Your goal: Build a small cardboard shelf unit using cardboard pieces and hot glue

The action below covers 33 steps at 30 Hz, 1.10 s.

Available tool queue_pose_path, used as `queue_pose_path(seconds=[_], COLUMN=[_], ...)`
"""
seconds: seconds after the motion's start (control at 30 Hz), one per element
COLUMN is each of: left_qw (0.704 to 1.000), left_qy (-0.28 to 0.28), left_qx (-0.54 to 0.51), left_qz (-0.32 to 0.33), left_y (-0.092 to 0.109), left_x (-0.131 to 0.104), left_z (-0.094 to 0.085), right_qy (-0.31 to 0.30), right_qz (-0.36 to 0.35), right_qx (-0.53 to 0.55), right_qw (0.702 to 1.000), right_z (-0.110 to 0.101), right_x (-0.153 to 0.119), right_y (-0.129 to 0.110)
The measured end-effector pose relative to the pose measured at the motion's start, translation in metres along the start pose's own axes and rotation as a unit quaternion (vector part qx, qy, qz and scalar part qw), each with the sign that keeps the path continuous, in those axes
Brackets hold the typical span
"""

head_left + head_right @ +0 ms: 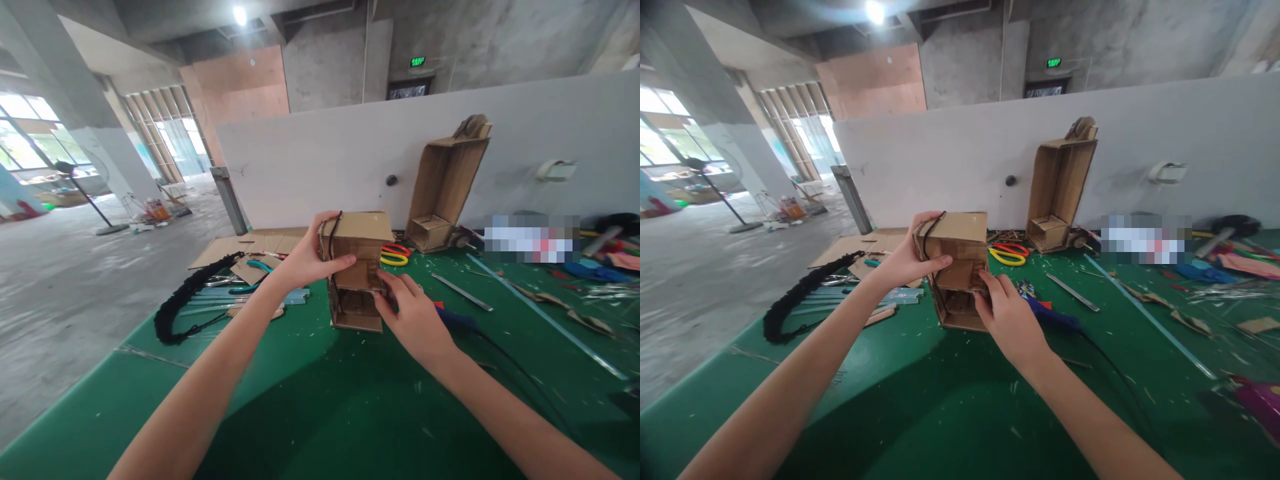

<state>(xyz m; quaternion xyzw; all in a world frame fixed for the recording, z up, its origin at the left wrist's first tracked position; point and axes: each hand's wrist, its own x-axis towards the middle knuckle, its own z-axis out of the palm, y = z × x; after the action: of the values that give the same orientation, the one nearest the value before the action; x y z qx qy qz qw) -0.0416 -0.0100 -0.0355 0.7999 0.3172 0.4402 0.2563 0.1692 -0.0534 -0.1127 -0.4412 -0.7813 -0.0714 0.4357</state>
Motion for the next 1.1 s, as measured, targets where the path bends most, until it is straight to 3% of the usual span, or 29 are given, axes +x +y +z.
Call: queue_pose_path(seconds=[0.17,0.27,0.47,0.57,0.67,0.77,0.87,0.97,1.1], left_qw=[0.995,0.991,0.983,0.980,0.977,0.978,0.979,0.980,0.979], left_qy=[0.023,0.004,0.020,0.063,0.093,0.104,0.112,0.114,0.118], left_qx=[0.078,0.103,0.163,0.166,0.162,0.154,0.142,0.136,0.130], left_qz=[0.051,0.081,0.078,0.093,0.104,0.096,0.095,0.091,0.103], left_y=[0.002,0.002,0.003,0.002,0.002,0.001,0.000,0.000,-0.002], left_x=[0.001,0.001,0.000,-0.001,0.000,0.000,0.000,0.000,0.001], left_z=[-0.003,-0.009,-0.008,0.000,0.008,0.011,0.012,0.012,0.013], right_qy=[0.059,0.077,0.095,0.108,0.112,0.008,-0.125,-0.171,-0.202], right_qz=[-0.011,-0.019,-0.027,0.016,0.146,0.246,0.203,0.160,0.147], right_qx=[-0.013,-0.018,-0.023,0.026,0.150,0.212,0.124,0.003,-0.042], right_qw=[0.998,0.997,0.995,0.994,0.971,0.946,0.963,0.972,0.967], right_z=[-0.013,-0.022,-0.026,-0.025,-0.020,-0.012,-0.001,0.011,0.023], right_x=[0.018,0.029,0.044,0.038,0.019,-0.001,-0.006,0.003,0.017], right_y=[-0.008,-0.012,-0.015,-0.015,-0.010,-0.001,0.010,0.015,0.013])
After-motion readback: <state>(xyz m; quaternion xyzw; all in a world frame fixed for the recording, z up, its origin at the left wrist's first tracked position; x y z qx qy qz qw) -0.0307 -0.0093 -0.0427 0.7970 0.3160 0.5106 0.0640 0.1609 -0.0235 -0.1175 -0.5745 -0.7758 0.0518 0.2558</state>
